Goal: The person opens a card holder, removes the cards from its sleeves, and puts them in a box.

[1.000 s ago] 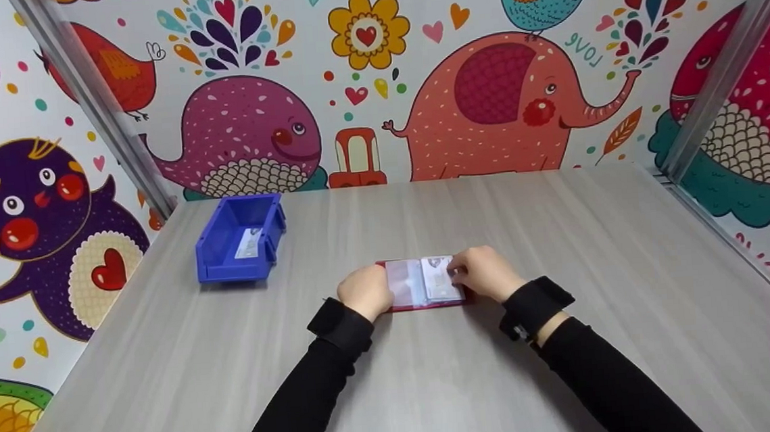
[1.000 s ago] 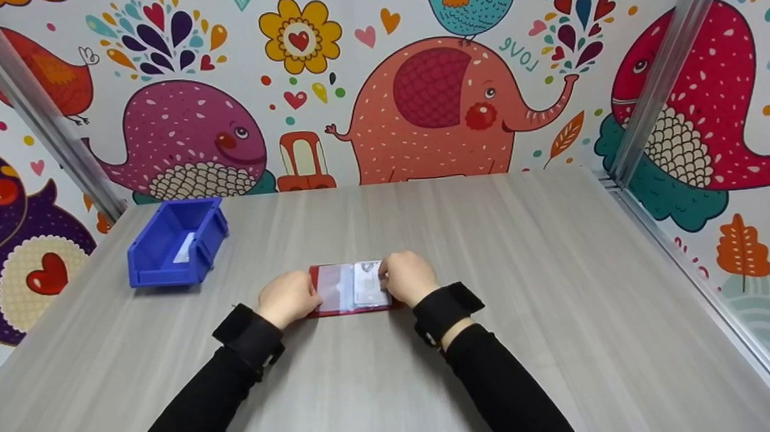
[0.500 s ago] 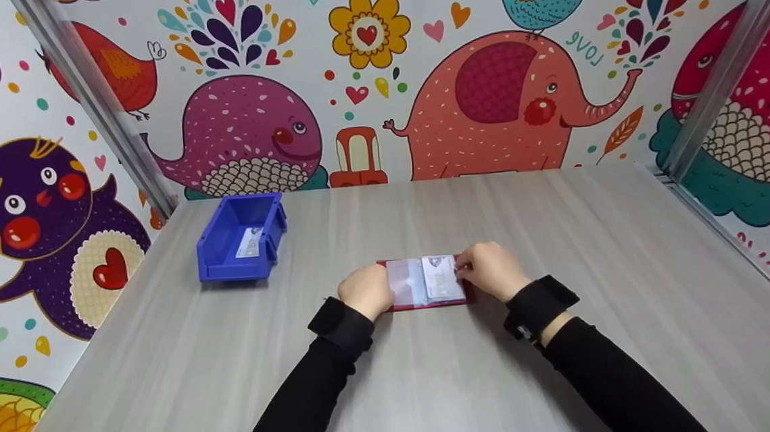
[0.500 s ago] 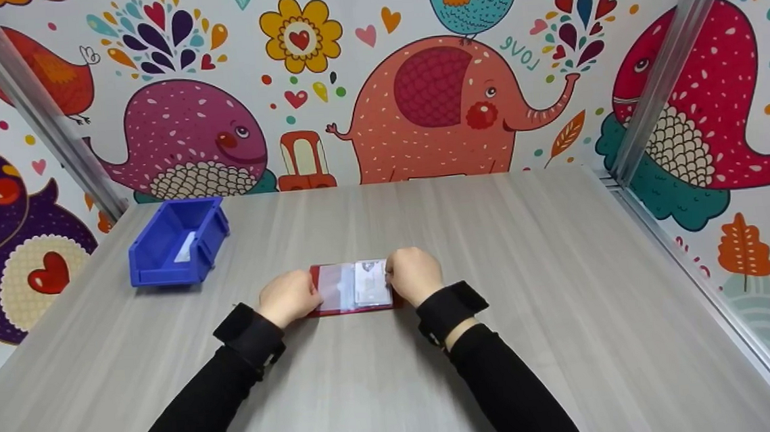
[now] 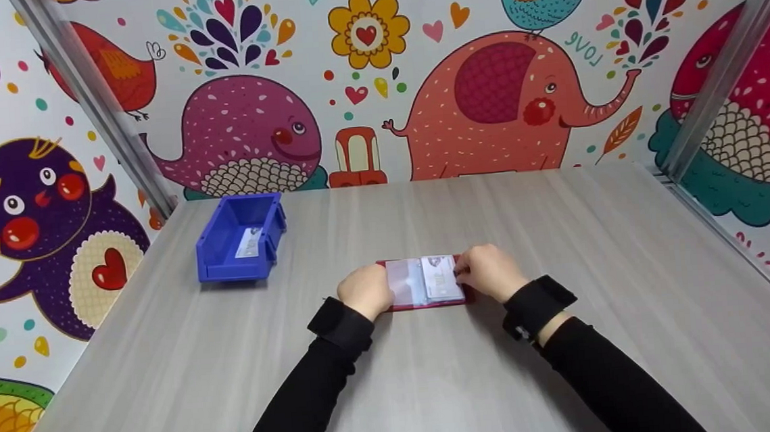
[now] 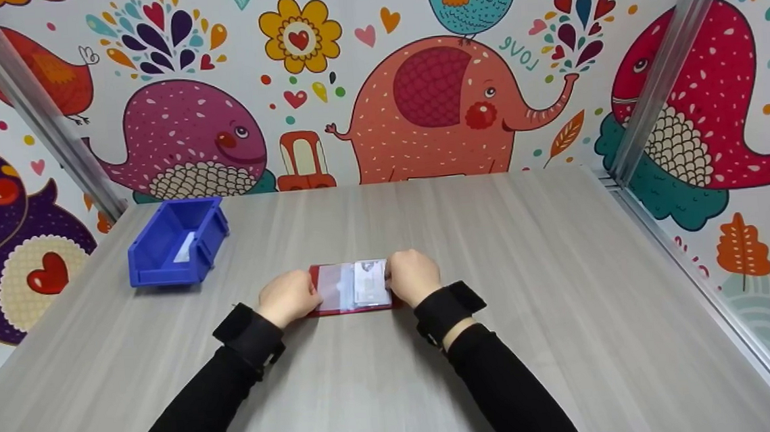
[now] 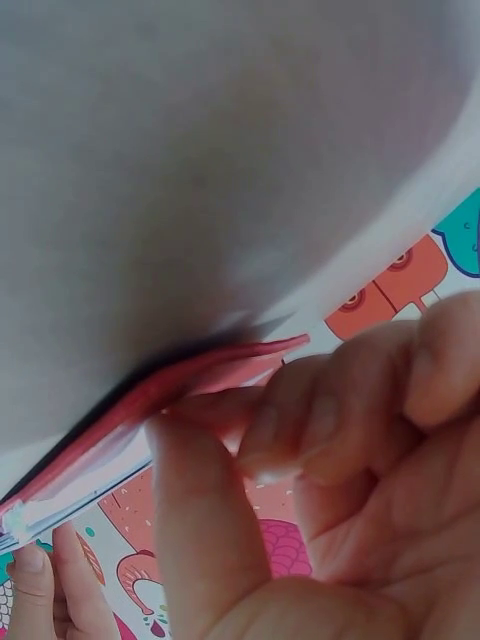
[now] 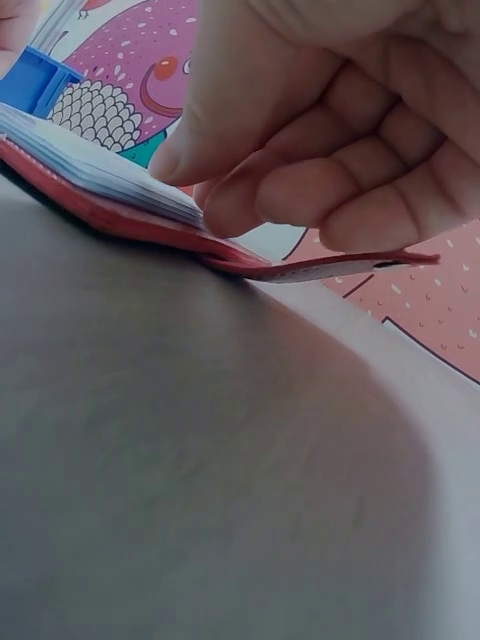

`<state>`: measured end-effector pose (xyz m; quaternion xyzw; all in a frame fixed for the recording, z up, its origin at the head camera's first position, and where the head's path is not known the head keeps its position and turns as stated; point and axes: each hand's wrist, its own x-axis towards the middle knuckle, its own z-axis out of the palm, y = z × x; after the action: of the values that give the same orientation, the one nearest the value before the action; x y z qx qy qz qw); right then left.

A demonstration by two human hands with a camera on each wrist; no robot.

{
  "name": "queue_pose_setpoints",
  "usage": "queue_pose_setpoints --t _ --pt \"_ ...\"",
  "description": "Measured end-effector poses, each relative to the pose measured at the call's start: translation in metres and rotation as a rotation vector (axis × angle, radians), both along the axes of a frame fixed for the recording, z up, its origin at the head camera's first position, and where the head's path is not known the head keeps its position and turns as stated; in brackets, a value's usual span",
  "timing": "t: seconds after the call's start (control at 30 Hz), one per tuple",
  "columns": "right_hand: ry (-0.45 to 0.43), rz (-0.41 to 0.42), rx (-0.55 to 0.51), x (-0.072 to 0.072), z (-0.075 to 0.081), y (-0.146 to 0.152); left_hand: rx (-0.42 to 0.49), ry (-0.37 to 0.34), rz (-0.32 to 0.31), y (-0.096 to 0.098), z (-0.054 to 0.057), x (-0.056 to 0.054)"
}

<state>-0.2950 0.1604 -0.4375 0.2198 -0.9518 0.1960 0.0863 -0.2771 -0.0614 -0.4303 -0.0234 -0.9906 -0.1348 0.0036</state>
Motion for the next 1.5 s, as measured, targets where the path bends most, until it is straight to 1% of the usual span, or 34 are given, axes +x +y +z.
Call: queue_pose_setpoints --t 0.27,0.5,0.77,0.87,0.93,1.1,1.23,1.37,1.5 --pt "-0.051 -0.019 -0.001 0.000 0.002 -0.002 0.010 0.000 -0.002 0.000 0.000 0.000" --pt "-0.052 -0.034 0.014 -0.001 0.003 -0.002 0.024 0.003 -0.007 -0.002 0.000 0.000" --pt "-0.054 -0.031 0.001 -0.002 0.001 -0.001 0.022 -0.017 -0.012 -0.002 0.001 -0.002" --pt "-0.056 -0.034 0.002 -0.002 0.001 -0.002 0.045 -0.025 -0.004 0.000 0.003 -0.003" --pt "-0.055 -0.036 0.005 -0.003 0.001 -0.002 0.070 -0.018 -0.001 0.002 0.004 -0.004" --pt "-0.072 -0.046 0.011 -0.003 0.001 -0.003 0.149 0.041 -0.044 0.010 0.008 -0.002" --pt "-0.081 -0.050 0.007 -0.002 0.001 -0.002 0.195 0.071 -0.082 0.018 0.009 -0.001" --pt "-0.078 -0.049 0.010 -0.002 0.001 -0.002 0.215 0.075 -0.107 0.024 0.010 0.000" --pt "-0.080 -0.041 0.020 -0.003 0.002 -0.002 0.247 0.050 -0.130 0.029 0.009 -0.001"
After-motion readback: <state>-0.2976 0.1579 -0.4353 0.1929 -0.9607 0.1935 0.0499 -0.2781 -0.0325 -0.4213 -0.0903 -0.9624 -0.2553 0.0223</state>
